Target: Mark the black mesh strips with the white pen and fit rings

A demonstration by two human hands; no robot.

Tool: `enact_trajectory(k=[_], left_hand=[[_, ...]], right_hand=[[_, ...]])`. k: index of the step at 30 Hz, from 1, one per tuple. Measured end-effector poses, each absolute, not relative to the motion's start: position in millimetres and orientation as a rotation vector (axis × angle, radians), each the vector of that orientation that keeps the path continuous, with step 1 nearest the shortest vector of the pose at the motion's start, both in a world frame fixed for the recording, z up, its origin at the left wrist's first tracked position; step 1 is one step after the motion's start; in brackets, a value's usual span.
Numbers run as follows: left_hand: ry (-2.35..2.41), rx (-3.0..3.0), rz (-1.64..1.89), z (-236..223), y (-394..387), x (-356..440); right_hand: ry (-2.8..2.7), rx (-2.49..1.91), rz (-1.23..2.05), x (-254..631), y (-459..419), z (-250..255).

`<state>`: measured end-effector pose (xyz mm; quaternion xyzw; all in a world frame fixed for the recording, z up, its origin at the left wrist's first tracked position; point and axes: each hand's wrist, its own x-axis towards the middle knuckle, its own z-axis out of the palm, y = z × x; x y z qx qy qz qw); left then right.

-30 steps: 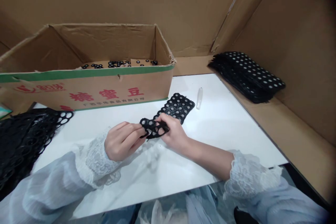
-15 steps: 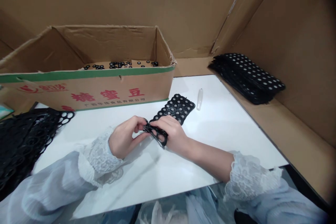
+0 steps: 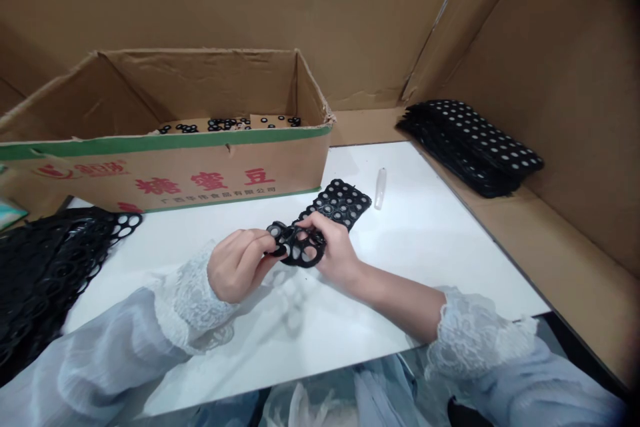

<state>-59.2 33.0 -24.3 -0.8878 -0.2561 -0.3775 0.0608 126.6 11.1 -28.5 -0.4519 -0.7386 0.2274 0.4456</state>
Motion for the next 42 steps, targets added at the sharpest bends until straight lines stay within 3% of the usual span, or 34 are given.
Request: enact_trajectory(k=[8,13,17,24,33,39,42], left_hand=[[-0.920,-2.563,-1.804,-6,26,-66],[-1.137,-2.649,-1.696,5,38,-66],[-1.429,-2.690,-1.924,8,50,-67],[-1.475,-3.367,-1.231,0,48,-63],[-1.216,-3.173,-1.322,-12,37,-62],[-1.095,-3.175,-1.576,-9,33,-64],[-1.128,-3.271,-1.501,-11,35,-63]], right_hand=[[-1.841,-1.189,0.278,130,20,-36],[-1.979,-1.065,0.206,132,19,-36],[-2.097,-1.009,0.163,132,13,-33],[-1.991,-0.982,0.172,134,12,-27],[-1.990,-0.935,0.207,133,11,-25],[-2.001,-0.914,0.172,136,11,-24],[-2.008,-0.869,0.146,135,11,-26]])
